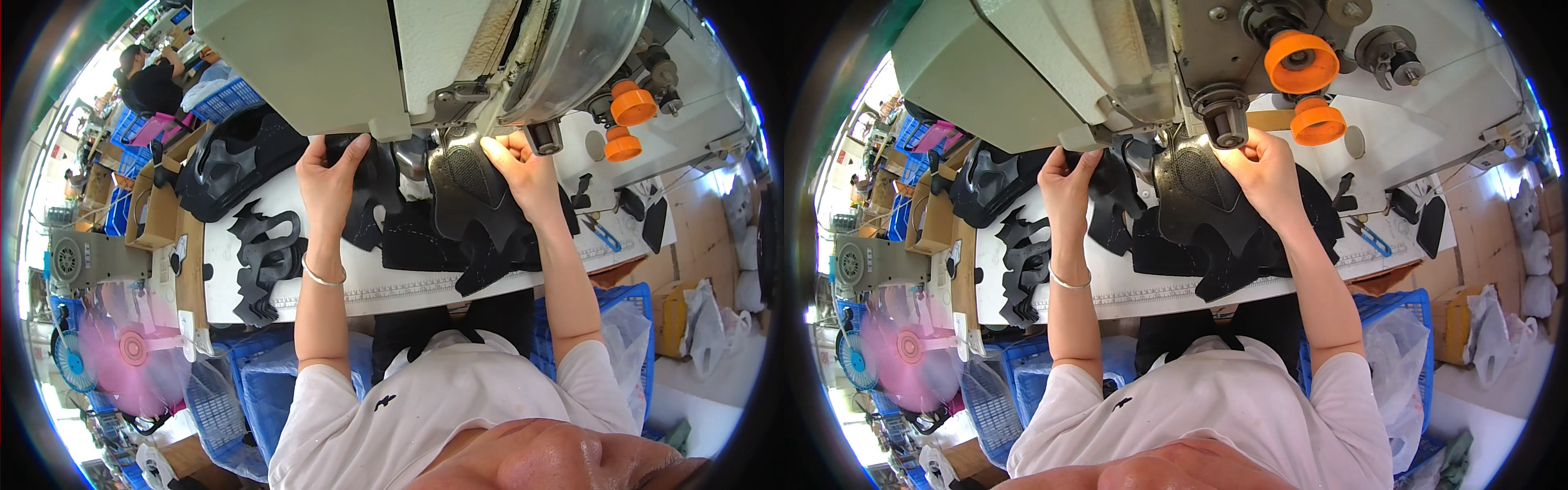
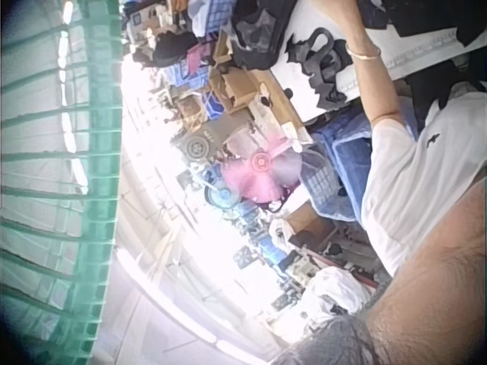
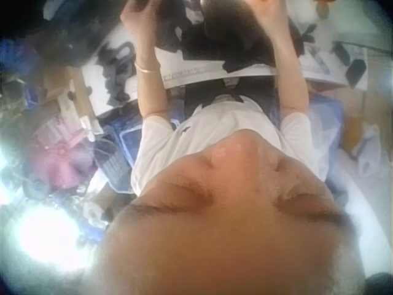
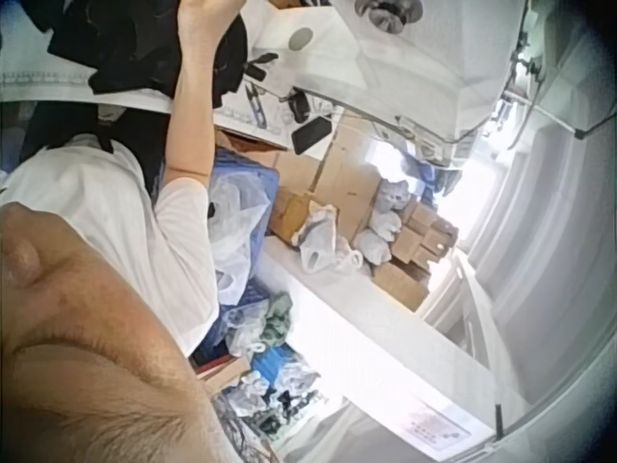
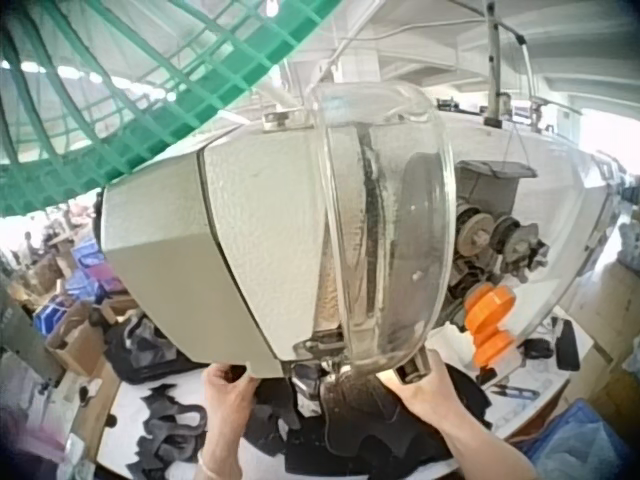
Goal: The person aligns pieces of shoe material and stitches them together using a sewing machine.
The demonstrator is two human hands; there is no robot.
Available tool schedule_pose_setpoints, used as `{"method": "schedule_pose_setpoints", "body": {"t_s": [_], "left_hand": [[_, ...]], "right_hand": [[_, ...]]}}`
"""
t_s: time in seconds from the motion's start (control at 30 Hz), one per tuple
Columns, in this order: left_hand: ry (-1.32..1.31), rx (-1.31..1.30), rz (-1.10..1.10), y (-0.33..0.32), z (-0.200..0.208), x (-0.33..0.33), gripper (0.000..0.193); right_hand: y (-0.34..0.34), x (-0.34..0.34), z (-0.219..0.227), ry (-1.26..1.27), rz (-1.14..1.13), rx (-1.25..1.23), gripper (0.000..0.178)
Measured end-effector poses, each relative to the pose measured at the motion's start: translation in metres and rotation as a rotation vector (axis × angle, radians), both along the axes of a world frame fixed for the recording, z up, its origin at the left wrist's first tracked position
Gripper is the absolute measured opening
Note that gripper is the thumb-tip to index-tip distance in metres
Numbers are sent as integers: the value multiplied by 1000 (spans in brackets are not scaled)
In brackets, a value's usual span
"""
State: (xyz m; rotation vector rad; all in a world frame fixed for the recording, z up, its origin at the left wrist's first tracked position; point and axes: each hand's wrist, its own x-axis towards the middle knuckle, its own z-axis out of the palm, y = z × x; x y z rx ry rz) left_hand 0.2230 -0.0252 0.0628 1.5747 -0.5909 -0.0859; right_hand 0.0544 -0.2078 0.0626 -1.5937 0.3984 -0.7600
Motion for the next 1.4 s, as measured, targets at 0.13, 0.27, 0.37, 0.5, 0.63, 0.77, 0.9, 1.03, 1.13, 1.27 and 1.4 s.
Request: {"method": "schedule_pose_setpoints", "body": {"t_s": [0.13, 0.27, 0.37, 0.5, 0.63, 0.77, 0.9, 1.03, 1.13, 1.27, 1.4], "left_hand": [[-56, 0, 100, 18, 24, -29, 14], [107, 16, 131, 63, 17, -48, 12], [299, -200, 23, 87, 1, -77, 9], [565, -335, -161, 104, -7, -106, 20], [639, -257, -292, 101, -16, -126, 26], [655, -252, -345, 90, -29, -134, 24], [634, -263, -408, 90, -31, -150, 24], [661, -280, -506, 93, -30, -162, 25], [669, -315, -564, 94, -29, -168, 25], [649, -288, -550, 93, -38, -172, 26], [661, -277, -539, 92, -42, -174, 26]], "right_hand": [[18, -15, 3, 168, 49, -132, 26], [55, -30, -9, 119, 97, -132, 30], [71, -45, -25, 101, 116, -38, 21], [85, -70, -21, 19, 130, 254, 10], [75, -101, -28, 180, 258, 217, 11], [74, -117, -33, 191, 170, 211, 12], [81, -139, -32, 148, 93, 180, 13], [92, -160, -22, 104, 19, 212, 14], [94, -170, -21, 59, 26, 228, 16], [94, -169, -25, 13, 46, 291, 18], [90, -167, -27, 53, 68, 343, 18]]}}
